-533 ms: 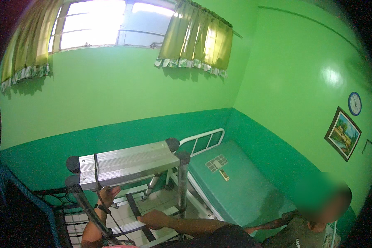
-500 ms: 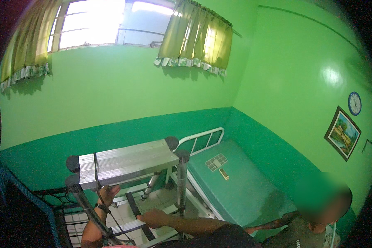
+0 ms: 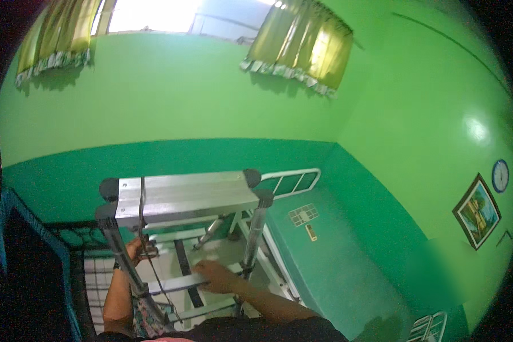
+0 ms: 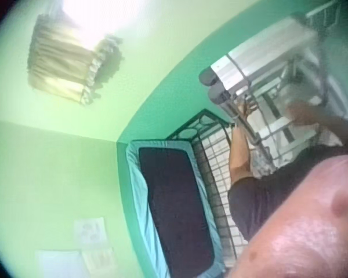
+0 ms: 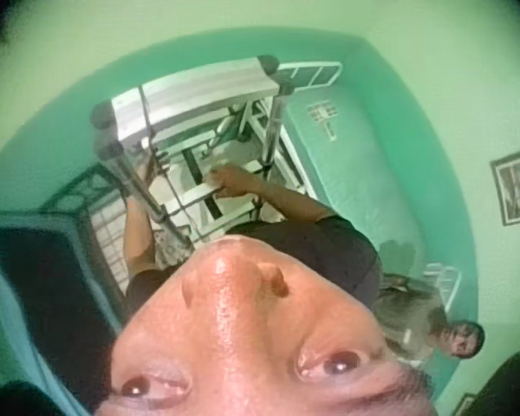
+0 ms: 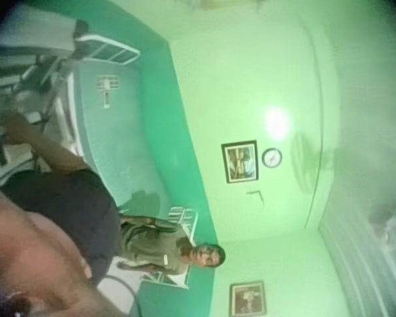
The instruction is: The person positions a ladder, climbs it to reach a wall-mounted air conditioner, removes the outer cover, disconnects internal wiring by hand, and then removes the internal drainage components.
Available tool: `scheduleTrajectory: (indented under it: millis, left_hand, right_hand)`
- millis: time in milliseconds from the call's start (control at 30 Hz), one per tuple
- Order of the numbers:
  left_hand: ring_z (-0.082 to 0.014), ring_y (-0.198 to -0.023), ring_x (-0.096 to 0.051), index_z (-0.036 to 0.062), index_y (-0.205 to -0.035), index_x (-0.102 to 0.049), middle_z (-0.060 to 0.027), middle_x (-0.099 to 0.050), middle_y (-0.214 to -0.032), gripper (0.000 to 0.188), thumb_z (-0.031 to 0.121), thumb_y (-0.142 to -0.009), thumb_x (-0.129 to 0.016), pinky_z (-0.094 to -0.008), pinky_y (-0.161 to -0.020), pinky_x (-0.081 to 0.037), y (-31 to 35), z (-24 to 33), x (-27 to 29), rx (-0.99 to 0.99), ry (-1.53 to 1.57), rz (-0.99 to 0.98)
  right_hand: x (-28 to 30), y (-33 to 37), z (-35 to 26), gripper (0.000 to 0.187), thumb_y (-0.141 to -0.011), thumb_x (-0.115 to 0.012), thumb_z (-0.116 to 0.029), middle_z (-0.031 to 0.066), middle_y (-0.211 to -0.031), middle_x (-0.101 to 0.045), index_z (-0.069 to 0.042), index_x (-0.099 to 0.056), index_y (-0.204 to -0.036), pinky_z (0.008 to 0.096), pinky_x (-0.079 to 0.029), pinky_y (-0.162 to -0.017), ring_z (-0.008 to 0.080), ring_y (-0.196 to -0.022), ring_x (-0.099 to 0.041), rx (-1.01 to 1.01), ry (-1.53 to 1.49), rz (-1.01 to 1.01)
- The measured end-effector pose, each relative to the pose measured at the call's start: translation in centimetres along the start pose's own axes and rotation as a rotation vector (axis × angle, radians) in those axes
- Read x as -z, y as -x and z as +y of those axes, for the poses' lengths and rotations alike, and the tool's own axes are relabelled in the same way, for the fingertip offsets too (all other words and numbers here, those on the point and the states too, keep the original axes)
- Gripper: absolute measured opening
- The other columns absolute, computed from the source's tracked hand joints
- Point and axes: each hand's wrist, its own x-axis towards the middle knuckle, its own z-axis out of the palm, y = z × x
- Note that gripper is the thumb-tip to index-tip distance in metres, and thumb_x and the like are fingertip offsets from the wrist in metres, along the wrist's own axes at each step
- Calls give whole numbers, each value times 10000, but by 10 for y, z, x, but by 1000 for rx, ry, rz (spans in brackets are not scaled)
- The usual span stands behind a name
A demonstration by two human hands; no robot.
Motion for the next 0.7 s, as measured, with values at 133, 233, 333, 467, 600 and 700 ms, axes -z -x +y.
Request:
scheduleTrajectory:
  millis: [133,233,333,467,600,700]
  left_hand:
    - [-335,-1239,-590,17,-1465,-431,-185,-619,-1321,564,379,-1045,-535,-483,-974,-547,78,-32,15,-220,220,175]
    - [-278,-1134,-635,35,-1435,-471,-157,-629,-1315,584,467,-1044,-511,-409,-953,-502,124,-92,16,-280,246,438]
    - [-231,-1205,-571,-3,-1386,-528,-113,-614,-1349,584,478,-1059,-483,-379,-1035,-435,156,-151,11,-267,207,580]
    - [-238,-1351,-444,-50,-1517,-377,-135,-460,-1516,706,506,-1082,-384,-366,-1159,-308,183,-220,23,-131,-160,628]
    - [-278,-1355,-445,-15,-1516,-366,-165,-434,-1507,631,420,-1068,-461,-397,-1142,-336,184,-188,-42,-290,-408,741]
    - [-307,-1357,-446,12,-1515,-357,-187,-414,-1500,595,355,-1057,-518,-420,-1129,-357,189,-172,-75,-397,-563,942]
  right_hand:
    - [52,59,4,384,-838,-750,-124,184,-1093,-615,-39,-602,-1182,416,-499,-913,356,-1011,-617,-229,201,441]
    - [59,103,37,205,-898,-669,-22,120,-936,-587,9,-579,-1081,350,-491,-846,245,-896,-597,-429,174,845]
    - [39,133,92,215,-1053,-542,-242,48,-926,-572,-34,-594,-1050,309,-477,-812,171,-874,-565,-791,-387,997]
    - [23,116,146,255,-1034,-570,-304,51,-950,-603,-59,-611,-1090,321,-499,-775,179,-857,-592,-903,-981,942]
    - [28,77,200,330,-977,-664,-265,84,-1013,-636,-44,-609,-1216,327,-546,-762,186,-875,-632,-864,-983,715]
    - [38,14,209,384,-935,-726,-292,56,-1028,-652,-42,-622,-1207,318,-551,-780,164,-877,-637,-818,-841,392]
